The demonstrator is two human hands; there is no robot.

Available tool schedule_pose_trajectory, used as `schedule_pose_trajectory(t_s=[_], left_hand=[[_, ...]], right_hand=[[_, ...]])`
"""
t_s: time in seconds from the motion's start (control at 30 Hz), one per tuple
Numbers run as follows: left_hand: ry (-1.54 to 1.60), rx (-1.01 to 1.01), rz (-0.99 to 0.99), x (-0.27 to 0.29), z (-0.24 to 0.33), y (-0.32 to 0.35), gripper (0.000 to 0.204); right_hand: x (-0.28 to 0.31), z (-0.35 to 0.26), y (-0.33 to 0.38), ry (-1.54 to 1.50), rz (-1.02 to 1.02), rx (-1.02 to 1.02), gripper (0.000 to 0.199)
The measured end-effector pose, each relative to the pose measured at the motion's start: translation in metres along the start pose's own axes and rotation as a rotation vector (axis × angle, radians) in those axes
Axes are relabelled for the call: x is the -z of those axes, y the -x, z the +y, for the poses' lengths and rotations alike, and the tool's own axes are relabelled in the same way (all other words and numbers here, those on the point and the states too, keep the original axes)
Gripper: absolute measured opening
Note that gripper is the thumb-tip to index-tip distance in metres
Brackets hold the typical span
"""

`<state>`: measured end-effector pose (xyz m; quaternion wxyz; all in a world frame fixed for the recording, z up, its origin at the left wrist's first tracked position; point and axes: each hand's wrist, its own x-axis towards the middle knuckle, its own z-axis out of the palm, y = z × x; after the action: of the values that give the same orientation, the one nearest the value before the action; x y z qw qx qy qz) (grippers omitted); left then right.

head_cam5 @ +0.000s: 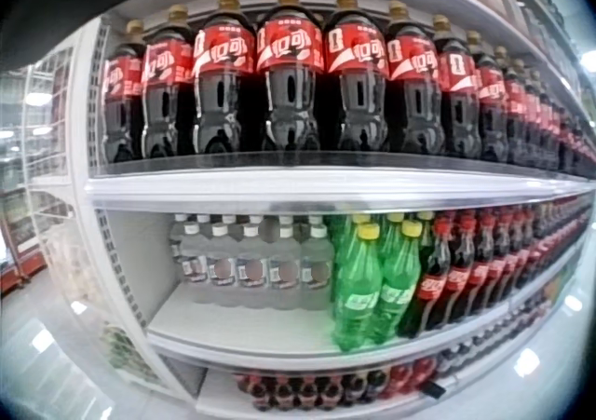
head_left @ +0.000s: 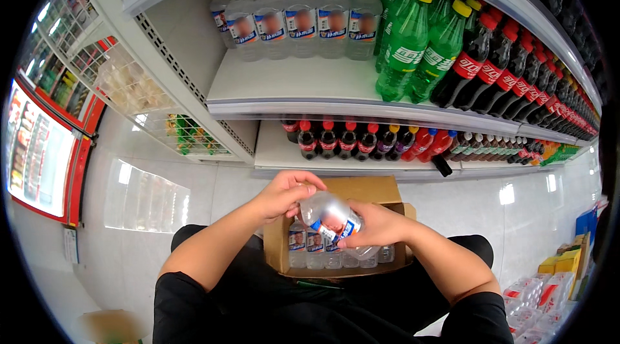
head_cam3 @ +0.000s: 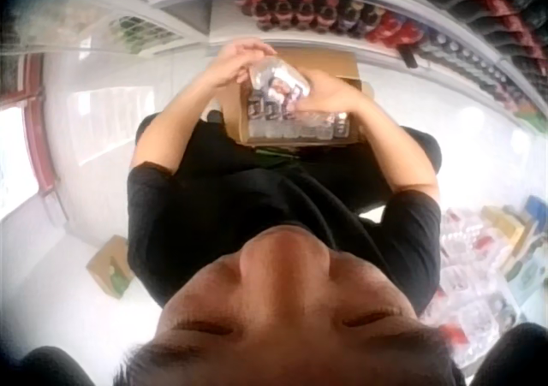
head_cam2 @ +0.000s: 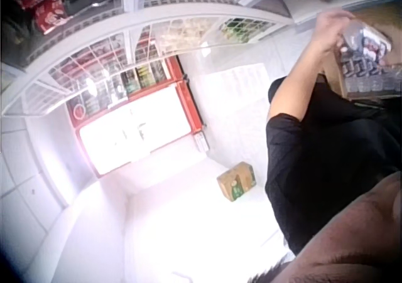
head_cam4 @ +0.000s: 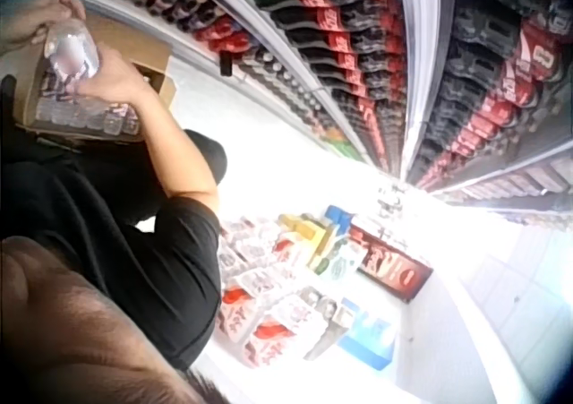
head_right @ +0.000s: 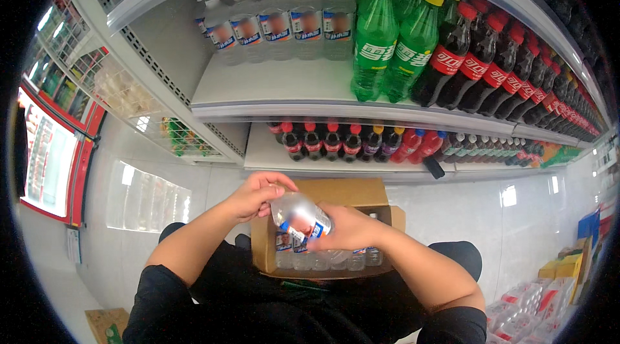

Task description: The person sits on the floor in front of a refrigerated display case and restocks the middle shelf with bottled water. They take bottles one by one from a cardboard box on their lap and place them in a row on the shelf.

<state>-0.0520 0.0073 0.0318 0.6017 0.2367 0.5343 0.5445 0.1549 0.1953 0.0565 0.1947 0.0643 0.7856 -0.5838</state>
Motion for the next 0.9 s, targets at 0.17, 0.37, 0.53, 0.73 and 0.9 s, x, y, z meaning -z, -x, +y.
schedule_pose_trajectory(t_s=[0.17,0.37,0.53,0.73,0.9], left_hand=[[0.036,-0.057,0.184,-0.019,-0.011,0.002,0.041],[0.478,0.191,-0.148,-0.023,-0.043,0.010,0.060],[0.402,0.123,0.066,-0.030,-0.035,0.006,0.046],[0.428,-0.442,0.254,0.010,0.026,0.013,0.022],[0.321,-1.164,0.513,0.059,0.086,0.021,0.026]], right_hand=[[-0.007,0.012,-0.003,-0.396,0.033,0.019,0.065],[-0.013,0.022,-0.009,-0.329,0.121,0.088,0.074],[-0.013,0.027,-0.008,-0.341,0.132,0.194,0.072],[0.018,0.004,0.004,-0.671,0.192,0.034,0.047],[0.015,0.021,-0.005,-0.478,0.388,-0.013,0.029]])
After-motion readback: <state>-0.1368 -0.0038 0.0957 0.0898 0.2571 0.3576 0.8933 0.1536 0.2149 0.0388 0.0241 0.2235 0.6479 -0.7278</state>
